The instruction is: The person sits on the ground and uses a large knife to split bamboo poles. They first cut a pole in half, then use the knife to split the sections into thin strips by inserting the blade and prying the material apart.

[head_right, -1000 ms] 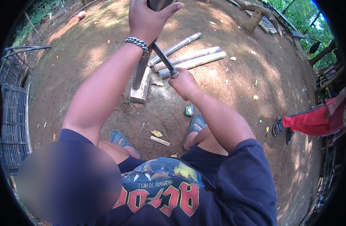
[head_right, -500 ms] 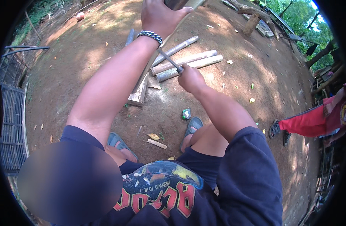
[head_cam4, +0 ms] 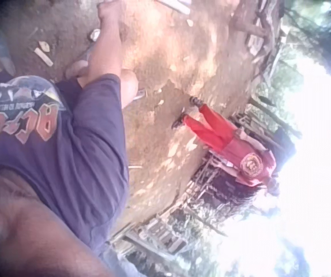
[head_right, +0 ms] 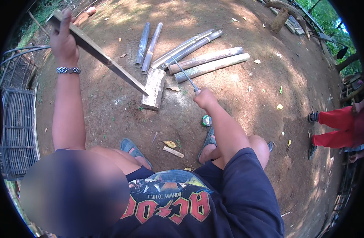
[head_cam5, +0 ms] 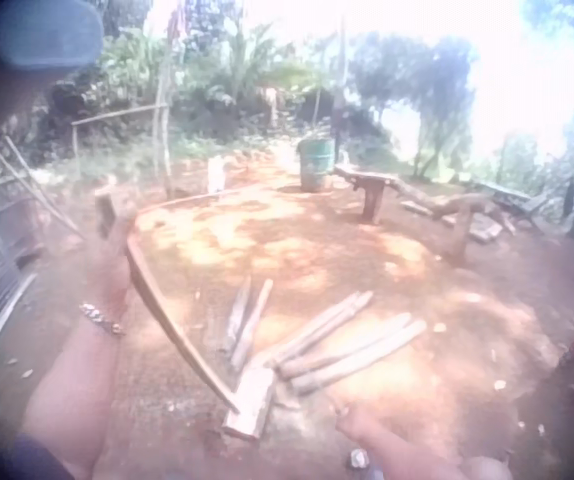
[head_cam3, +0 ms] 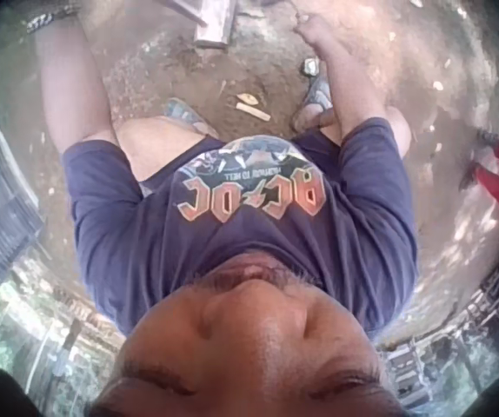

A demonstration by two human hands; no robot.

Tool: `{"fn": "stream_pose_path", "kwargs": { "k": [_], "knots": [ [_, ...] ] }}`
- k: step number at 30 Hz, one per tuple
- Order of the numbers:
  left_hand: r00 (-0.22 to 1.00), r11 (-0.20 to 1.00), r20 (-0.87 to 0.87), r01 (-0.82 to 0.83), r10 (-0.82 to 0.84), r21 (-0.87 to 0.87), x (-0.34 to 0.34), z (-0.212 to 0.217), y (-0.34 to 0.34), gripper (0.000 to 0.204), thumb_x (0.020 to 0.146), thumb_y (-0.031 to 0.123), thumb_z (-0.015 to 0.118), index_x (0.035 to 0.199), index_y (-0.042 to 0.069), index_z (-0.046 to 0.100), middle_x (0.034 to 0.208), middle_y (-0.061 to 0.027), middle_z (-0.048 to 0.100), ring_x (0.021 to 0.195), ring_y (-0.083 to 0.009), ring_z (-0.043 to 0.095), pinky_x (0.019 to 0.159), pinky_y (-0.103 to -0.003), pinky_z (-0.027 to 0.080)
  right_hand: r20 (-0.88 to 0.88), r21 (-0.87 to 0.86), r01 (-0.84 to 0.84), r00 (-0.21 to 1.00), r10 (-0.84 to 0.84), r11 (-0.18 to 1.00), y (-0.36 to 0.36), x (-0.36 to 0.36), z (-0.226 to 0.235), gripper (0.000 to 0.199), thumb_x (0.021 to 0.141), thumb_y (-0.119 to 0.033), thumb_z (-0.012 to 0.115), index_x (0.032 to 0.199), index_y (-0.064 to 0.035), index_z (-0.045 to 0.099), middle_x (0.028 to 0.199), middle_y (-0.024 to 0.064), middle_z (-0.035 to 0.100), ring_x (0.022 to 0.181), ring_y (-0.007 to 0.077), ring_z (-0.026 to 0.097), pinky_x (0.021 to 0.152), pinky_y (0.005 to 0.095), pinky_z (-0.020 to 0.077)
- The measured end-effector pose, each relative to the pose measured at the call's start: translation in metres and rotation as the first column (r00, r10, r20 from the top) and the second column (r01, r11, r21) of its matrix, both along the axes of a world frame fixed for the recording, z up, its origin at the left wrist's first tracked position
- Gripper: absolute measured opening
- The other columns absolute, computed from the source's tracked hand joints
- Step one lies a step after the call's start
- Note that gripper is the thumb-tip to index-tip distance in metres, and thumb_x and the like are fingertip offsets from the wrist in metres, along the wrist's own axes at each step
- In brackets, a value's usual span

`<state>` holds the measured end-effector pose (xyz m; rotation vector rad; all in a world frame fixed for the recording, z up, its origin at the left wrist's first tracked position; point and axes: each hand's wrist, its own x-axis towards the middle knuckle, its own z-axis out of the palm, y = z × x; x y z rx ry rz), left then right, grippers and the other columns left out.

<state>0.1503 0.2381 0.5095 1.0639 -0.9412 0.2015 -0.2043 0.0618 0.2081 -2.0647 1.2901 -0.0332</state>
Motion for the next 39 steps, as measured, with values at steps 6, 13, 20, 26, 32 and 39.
{"fn": "stream_pose_path", "kwargs": {
  "k": [6,13,20,26,32,39],
  "knots": [
    [0.893,0.958,-0.428,-0.23,0.137,-0.174,0.048,-0.052,0.127,0.048,0.094,0.039,0.069,0.118,0.0,0.052,0.105,-0.0131,0.06,0.101,-0.0253,0.062,0.095,-0.046,0.05,0.309,0.37,0.289,0.858,-0.41,0.883,0.04,-0.007,-0.136,0.019,0.079,-0.017,0.071,0.086,-0.0034,0.06,0.07,0.008,0.063,0.052,0.0179,0.06,0.049,0.0356,0.0493],
    [0.738,0.867,-0.585,-0.485,0.336,-0.114,0.074,-0.09,0.244,0.045,0.1,0.044,0.059,0.112,0.001,0.051,0.102,-0.0105,0.055,0.097,-0.0244,0.057,0.093,-0.045,0.05,-0.022,0.267,0.373,0.924,-0.381,0.889,0.117,-0.014,-0.154,0.023,0.079,-0.02,0.07,0.091,-0.0011,0.065,0.089,0.0202,0.071,0.087,0.0364,0.07,0.077,0.0463,0.0543],
    [0.824,0.897,-0.379,-0.441,0.422,0.04,0.078,-0.097,0.248,0.047,0.101,0.045,0.055,0.114,0.0,0.051,0.106,-0.0104,0.057,0.099,-0.0233,0.059,0.093,-0.042,0.051,-0.226,0.13,0.269,0.945,-0.236,0.954,0.115,-0.008,-0.187,0.041,0.087,-0.025,0.067,0.117,-0.0002,0.055,0.107,0.0263,0.068,0.105,0.0434,0.065,0.092,0.0507,0.0502],
    [0.76,0.812,-0.294,-0.572,0.579,0.119,0.073,-0.128,0.224,0.049,0.1,0.046,0.058,0.118,0.0,0.053,0.107,-0.0085,0.06,0.102,-0.0224,0.06,0.096,-0.041,0.05,-0.328,0.167,0.327,0.908,-0.26,0.93,0.135,0.01,-0.196,0.057,0.087,-0.026,0.07,0.131,-0.0005,0.046,0.14,0.0254,0.046,0.13,0.042,0.047,0.105,0.0534,0.0409],
    [0.768,0.807,-0.25,-0.575,0.59,0.136,0.089,-0.131,0.228,0.056,0.102,0.048,0.052,0.125,-0.003,0.05,0.112,-0.0128,0.059,0.105,-0.0249,0.06,0.097,-0.041,0.052,0.053,0.208,0.227,0.969,-0.243,0.951,0.122,0.165,-0.162,0.118,0.073,-0.047,0.085,0.157,-0.0042,0.014,0.156,0.026,0.022,0.146,0.0419,0.024,0.118,0.0517,0.0276],
    [0.736,0.747,-0.146,-0.628,0.661,0.216,0.09,-0.13,0.239,0.05,0.108,0.043,0.036,0.126,-0.002,0.047,0.113,-0.0137,0.058,0.111,-0.0256,0.059,0.102,-0.044,0.05,-0.095,0.331,0.371,0.928,-0.361,0.867,0.095,0.269,-0.166,0.139,0.064,-0.046,0.089,0.158,-0.0161,-0.008,0.153,0.0283,0.023,0.143,0.0429,0.027,0.117,0.0508,0.0308]
  ]
}}
